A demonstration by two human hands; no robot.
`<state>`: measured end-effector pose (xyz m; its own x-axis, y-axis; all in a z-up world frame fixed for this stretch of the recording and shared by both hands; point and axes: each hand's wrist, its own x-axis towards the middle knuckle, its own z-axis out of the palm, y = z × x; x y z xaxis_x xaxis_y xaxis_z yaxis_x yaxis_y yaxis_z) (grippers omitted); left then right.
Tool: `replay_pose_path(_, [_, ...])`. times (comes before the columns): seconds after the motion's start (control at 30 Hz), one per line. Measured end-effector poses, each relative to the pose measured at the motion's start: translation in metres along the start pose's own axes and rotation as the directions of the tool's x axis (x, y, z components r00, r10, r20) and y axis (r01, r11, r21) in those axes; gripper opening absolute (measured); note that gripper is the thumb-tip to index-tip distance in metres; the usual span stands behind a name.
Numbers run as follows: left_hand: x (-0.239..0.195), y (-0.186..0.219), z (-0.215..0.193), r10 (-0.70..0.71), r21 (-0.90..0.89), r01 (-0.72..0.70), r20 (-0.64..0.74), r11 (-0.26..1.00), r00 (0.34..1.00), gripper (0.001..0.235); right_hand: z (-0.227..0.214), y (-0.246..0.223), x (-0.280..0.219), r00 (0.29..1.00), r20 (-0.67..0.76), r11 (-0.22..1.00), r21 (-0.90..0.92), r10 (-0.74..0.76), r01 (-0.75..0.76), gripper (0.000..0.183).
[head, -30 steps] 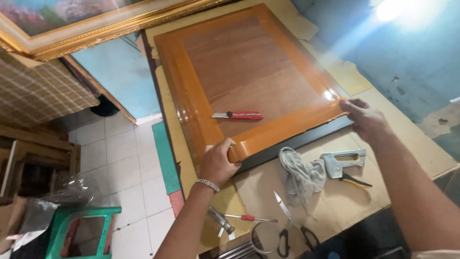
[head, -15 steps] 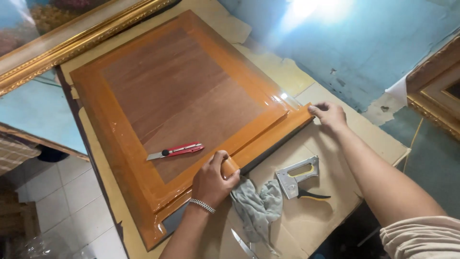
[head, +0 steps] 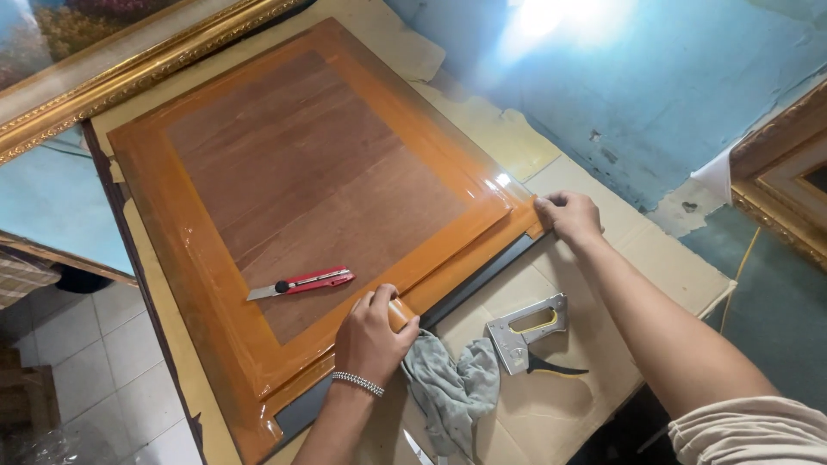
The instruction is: Applying adhesive tape to the edges of a picture frame and cleaning the surface with a cloth.
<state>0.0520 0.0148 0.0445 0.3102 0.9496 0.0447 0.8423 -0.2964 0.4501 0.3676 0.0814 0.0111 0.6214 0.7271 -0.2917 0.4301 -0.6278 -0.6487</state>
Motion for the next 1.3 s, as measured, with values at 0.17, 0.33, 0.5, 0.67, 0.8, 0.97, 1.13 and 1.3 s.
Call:
replay_pose_path(0.17, [0.0,-0.003,-0.001,-0.053,-0.023,0.054,0.03,0.998,0.998,0.038,-0.003,-0.003,-0.011,0.997,-0.012,0.997,-0.035,-0.075,0.075,0.026])
replay_pose_path(0.33, [-0.002,0.001,-0.006,-0.077,-0.057,0.08,0.06,0.995,0.995,0.038,0.012,0.024,0.024,0.986,-0.019,0.985,-0.053,-0.164,0.162,0.03])
replay_pose_path(0.5, [-0.007,0.004,-0.017,-0.157,-0.129,0.164,0.058,0.978,0.986,0.038,0.008,0.042,0.048,0.984,-0.032,0.985,0.006,-0.173,0.174,0.031])
replay_pose_path(0.67, [-0.008,-0.004,-0.007,-0.127,-0.09,0.13,0.038,0.987,0.991,0.038,0.017,0.034,0.032,0.982,-0.013,0.982,-0.005,-0.188,0.188,0.029])
replay_pose_path(0.8, [-0.007,-0.001,-0.006,-0.106,-0.043,0.108,0.041,0.993,0.994,0.038,0.021,0.033,0.031,0.981,-0.011,0.981,-0.023,-0.193,0.193,0.028])
replay_pose_path(0.97, [-0.003,-0.001,-0.006,-0.099,0.004,0.099,0.038,0.995,0.994,0.037,0.018,0.027,0.02,0.979,-0.01,0.979,-0.017,-0.202,0.202,0.029])
replay_pose_path(1.13, [-0.002,-0.001,-0.001,-0.099,0.042,0.097,0.042,0.994,0.994,0.038,0.021,0.026,0.021,0.981,-0.022,0.981,-0.037,-0.193,0.192,0.029])
replay_pose_path(1.3, [-0.001,0.002,-0.001,-0.116,0.064,0.113,0.052,0.992,0.992,0.038,0.016,0.018,0.009,0.98,-0.044,0.981,-0.039,-0.192,0.191,0.029])
